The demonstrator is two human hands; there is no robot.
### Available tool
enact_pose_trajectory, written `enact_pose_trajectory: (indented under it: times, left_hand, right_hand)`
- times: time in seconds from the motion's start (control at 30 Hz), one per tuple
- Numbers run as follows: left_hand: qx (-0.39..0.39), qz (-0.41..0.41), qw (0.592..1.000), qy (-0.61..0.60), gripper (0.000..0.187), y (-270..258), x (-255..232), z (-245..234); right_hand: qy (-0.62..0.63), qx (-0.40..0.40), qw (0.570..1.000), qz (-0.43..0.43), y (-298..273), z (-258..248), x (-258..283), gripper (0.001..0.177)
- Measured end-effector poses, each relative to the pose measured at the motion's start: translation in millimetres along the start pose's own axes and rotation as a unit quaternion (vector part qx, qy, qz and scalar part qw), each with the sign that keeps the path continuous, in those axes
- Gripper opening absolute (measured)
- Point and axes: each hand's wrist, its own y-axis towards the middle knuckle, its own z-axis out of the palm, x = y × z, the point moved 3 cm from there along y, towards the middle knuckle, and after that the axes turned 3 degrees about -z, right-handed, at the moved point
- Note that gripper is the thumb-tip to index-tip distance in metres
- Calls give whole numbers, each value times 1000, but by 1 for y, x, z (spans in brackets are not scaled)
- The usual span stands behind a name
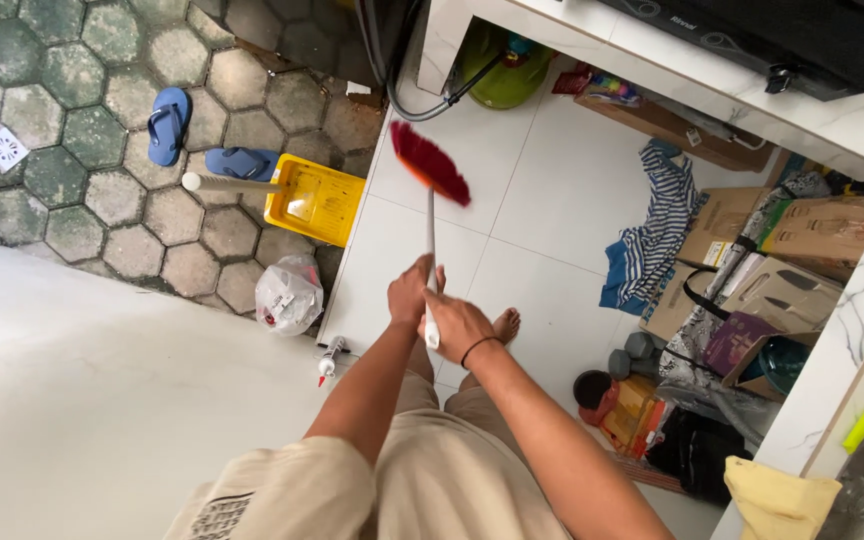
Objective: Sweeping the floor with a broom.
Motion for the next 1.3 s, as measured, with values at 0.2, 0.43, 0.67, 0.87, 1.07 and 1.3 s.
enact_pose_trajectory:
  times: [0.2, 0.43, 0.67, 0.87, 1.07, 1.3]
  left_hand:
    - [38, -18, 998, 44, 28, -59, 35, -39]
    - [-31, 27, 996, 75, 25, -77, 39, -85]
    - [57, 159, 986, 15, 15, -111, -62, -118]
    - [175, 227, 957, 29, 15, -136, -124, -71]
    - [297, 334, 894, 25, 16, -170, -145, 2]
    - [518, 338, 784, 51, 42, -203, -172, 67]
  right_hand:
    - [91, 11, 994, -53, -29, 26, 28, 46]
    - [164, -22, 985, -50, -38, -13, 66, 46]
    - [139, -82, 985, -64, -123, -72, 77, 48]
    - [164, -173, 970, 41, -185, -84, 49, 46]
    - [79, -270, 947, 153, -236, -71, 29, 40]
    - [59, -259, 916, 301, -277, -17, -15, 33]
